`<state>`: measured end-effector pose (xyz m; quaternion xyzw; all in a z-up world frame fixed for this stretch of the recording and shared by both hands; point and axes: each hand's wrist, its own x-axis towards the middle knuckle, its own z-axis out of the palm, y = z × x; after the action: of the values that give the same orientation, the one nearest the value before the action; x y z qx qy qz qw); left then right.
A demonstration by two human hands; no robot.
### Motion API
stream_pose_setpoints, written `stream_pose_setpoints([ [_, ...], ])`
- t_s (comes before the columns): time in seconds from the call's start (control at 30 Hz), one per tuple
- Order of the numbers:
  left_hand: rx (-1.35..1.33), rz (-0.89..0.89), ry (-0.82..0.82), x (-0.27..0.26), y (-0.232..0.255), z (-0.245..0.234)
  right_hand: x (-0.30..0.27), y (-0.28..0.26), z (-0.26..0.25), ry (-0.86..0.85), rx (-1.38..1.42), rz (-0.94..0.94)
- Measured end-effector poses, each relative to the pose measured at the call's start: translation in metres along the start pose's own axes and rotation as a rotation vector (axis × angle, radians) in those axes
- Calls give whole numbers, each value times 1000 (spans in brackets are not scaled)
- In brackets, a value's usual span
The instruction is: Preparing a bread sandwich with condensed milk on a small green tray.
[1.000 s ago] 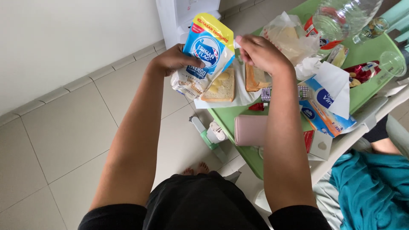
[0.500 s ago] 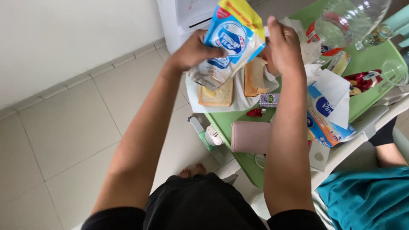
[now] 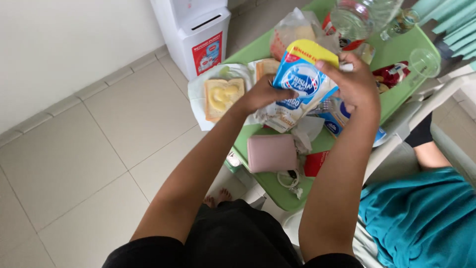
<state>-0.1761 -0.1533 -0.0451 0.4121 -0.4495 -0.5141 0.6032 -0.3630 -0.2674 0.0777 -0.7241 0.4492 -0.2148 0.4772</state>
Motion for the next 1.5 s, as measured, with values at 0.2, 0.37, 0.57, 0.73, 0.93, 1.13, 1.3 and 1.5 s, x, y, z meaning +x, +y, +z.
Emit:
stream_pose_setpoints([
  [0.2,136,-28,22,14,-31,18,6,37,-20,-9,210,141],
  [0.37,180,121,31,14,-25,29,5,52,-35,-16,230,278],
  [0.57,374,107,124,13,-29,30,5,59,-38,-13,161,290],
  [0.73,370,256,232,14,-44,3,5,49,-33,23,67,292],
  [0.93,485,213,681,-8,-18,-29,5,44,-32,1,-27,131],
  [1.13,667,179,1120,-41,-41,-99,31,52,-26,359,-182,-438],
  [1.3,887,-69,1397,-82,-55,-133,8,-18,68,4,385,-297],
  [1.5,617,-439,1251,-94,-82,-172,73,86,208,-443,255,242],
])
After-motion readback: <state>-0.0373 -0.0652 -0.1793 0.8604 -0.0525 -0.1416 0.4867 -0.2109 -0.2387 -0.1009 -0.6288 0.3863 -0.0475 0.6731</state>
